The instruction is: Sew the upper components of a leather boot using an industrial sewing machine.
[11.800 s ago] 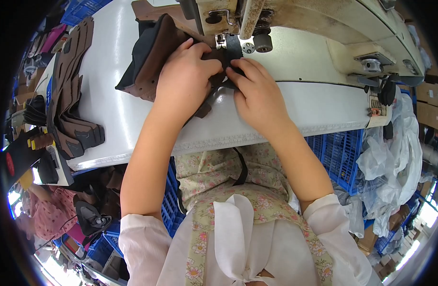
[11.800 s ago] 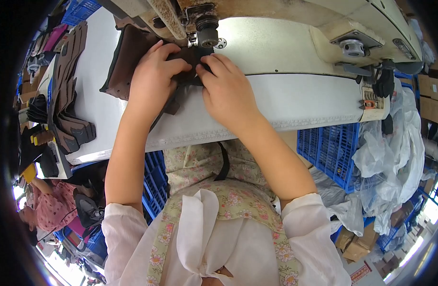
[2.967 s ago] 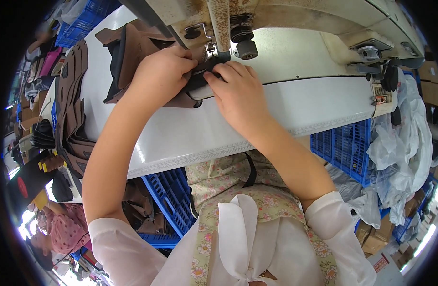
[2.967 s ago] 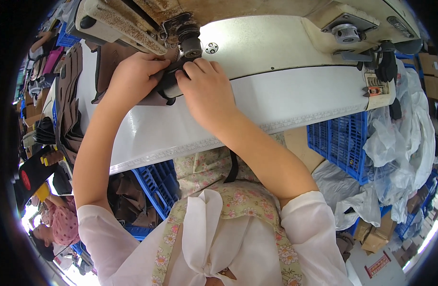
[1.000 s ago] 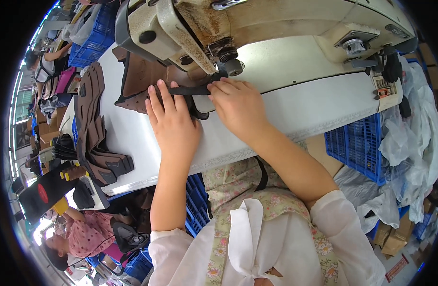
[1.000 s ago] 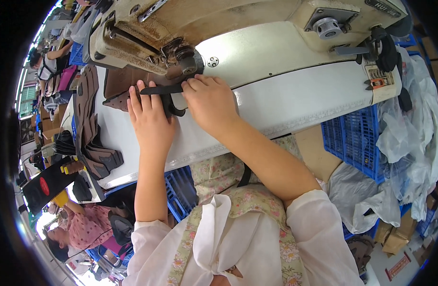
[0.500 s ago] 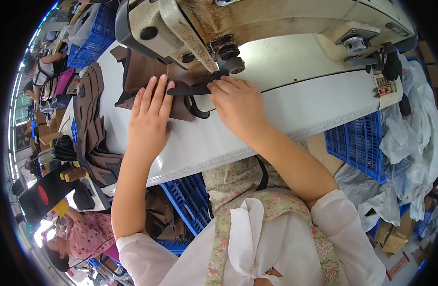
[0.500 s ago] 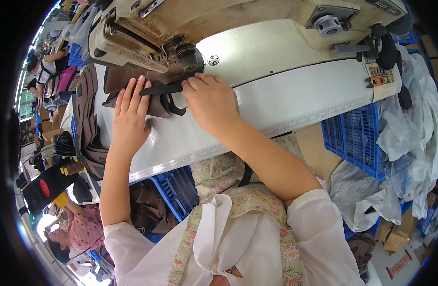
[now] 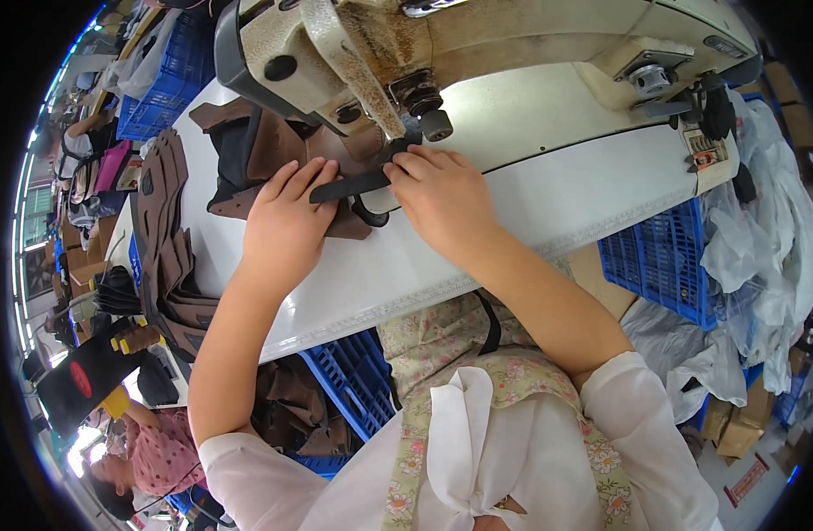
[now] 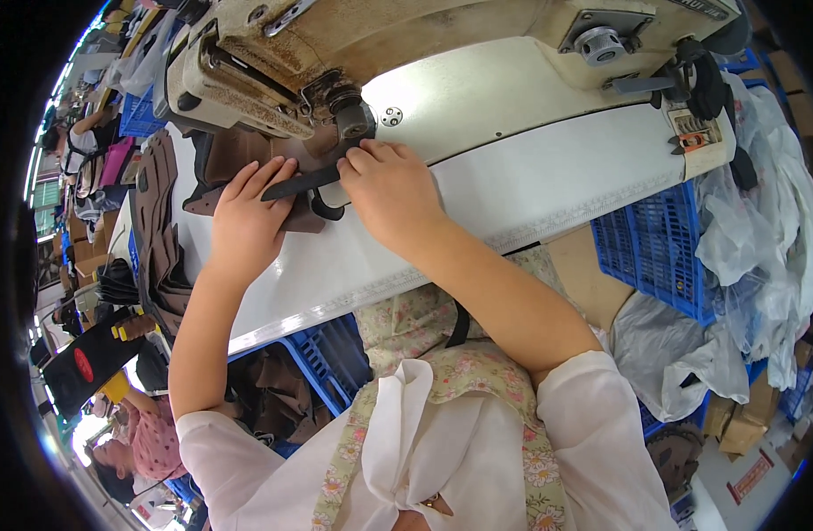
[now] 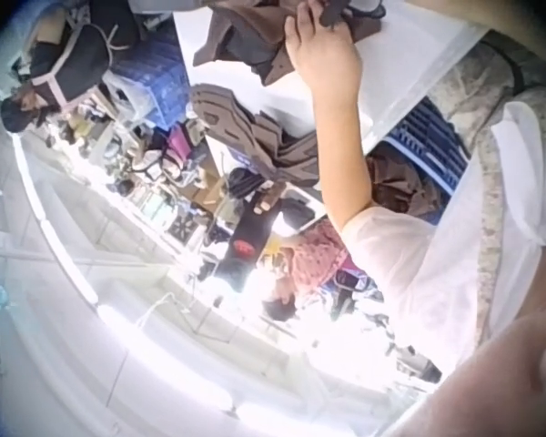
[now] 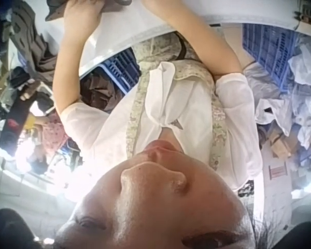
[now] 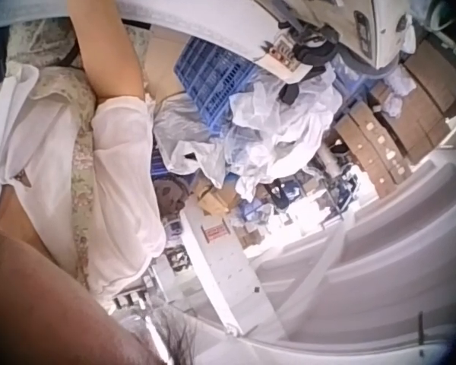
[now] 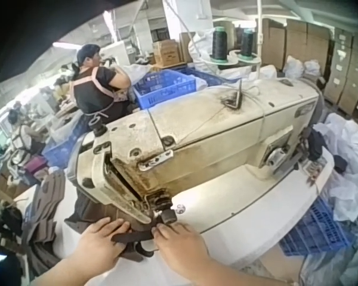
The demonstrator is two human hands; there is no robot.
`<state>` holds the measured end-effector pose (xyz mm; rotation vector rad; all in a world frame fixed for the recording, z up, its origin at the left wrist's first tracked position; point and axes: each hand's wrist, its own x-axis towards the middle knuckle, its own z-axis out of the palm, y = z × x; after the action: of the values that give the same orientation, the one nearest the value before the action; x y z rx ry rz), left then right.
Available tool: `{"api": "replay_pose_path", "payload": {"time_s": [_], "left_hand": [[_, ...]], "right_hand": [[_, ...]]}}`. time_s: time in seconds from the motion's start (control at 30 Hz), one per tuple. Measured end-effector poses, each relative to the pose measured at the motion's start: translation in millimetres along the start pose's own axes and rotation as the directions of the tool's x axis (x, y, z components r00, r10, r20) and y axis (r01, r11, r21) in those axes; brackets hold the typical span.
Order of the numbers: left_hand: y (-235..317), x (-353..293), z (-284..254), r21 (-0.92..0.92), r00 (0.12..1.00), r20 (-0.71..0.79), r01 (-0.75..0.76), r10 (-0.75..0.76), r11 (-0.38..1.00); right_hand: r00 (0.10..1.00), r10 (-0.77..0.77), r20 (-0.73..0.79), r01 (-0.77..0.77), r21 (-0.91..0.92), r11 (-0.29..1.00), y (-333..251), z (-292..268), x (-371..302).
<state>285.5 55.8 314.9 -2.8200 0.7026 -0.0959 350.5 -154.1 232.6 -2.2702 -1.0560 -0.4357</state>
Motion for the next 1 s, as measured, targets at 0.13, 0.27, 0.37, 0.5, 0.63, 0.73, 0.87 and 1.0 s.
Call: {"api": "replay_pose_path", "payload": {"time_s": [0.13,0.27,0.37,0.5,0.63,0.73,0.87,1.0], "left_hand": [[-3.6,3.9,-1.1,-0.023,1.000,-0.004,-0.020,0.020,1.000],[-3.6,5.6,-3.7,-0.020,0.999,0.019,-0.038,0.038,0.999],[-2.1,5.8,-3.1,-0.001,0.998,0.036,-0.046,0.046,0.999],[0.4,5.0,-1.7,0.025,0.998,0.033,-0.049,0.048,0.998],[4.1,2.1,3.9,0.043,0.999,0.012,-0.035,0.034,0.998],[7.8,2.9,1.9,0.052,0.999,0.041,-0.035,0.032,0.998],[11.6,3.1,0.6,0.052,0.998,0.060,-0.018,0.015,0.998],[14.5,4.1,-0.6,0.056,0.996,0.092,0.000,-0.005,0.998]], "right_hand": [[1.000,-0.005,0.007,0.006,-0.021,1.000,-0.6,2.3,-1.3],[1.000,-0.015,0.018,0.016,-0.043,0.999,-2.2,0.1,-1.4],[1.000,-0.011,-0.004,0.011,-0.055,0.998,-3.3,3.2,-2.0],[1.000,0.003,-0.009,-0.003,-0.046,0.999,-3.2,3.0,-1.7],[1.000,-0.014,-0.026,0.013,-0.027,1.000,0.1,2.9,-1.2],[0.999,-0.007,-0.042,0.005,-0.034,0.999,1.5,2.9,-1.2],[1.000,-0.017,-0.004,0.017,-0.062,0.998,3.4,-0.5,-0.3],[0.999,-0.028,0.032,0.030,-0.038,0.999,4.8,-0.2,-1.6]]}}
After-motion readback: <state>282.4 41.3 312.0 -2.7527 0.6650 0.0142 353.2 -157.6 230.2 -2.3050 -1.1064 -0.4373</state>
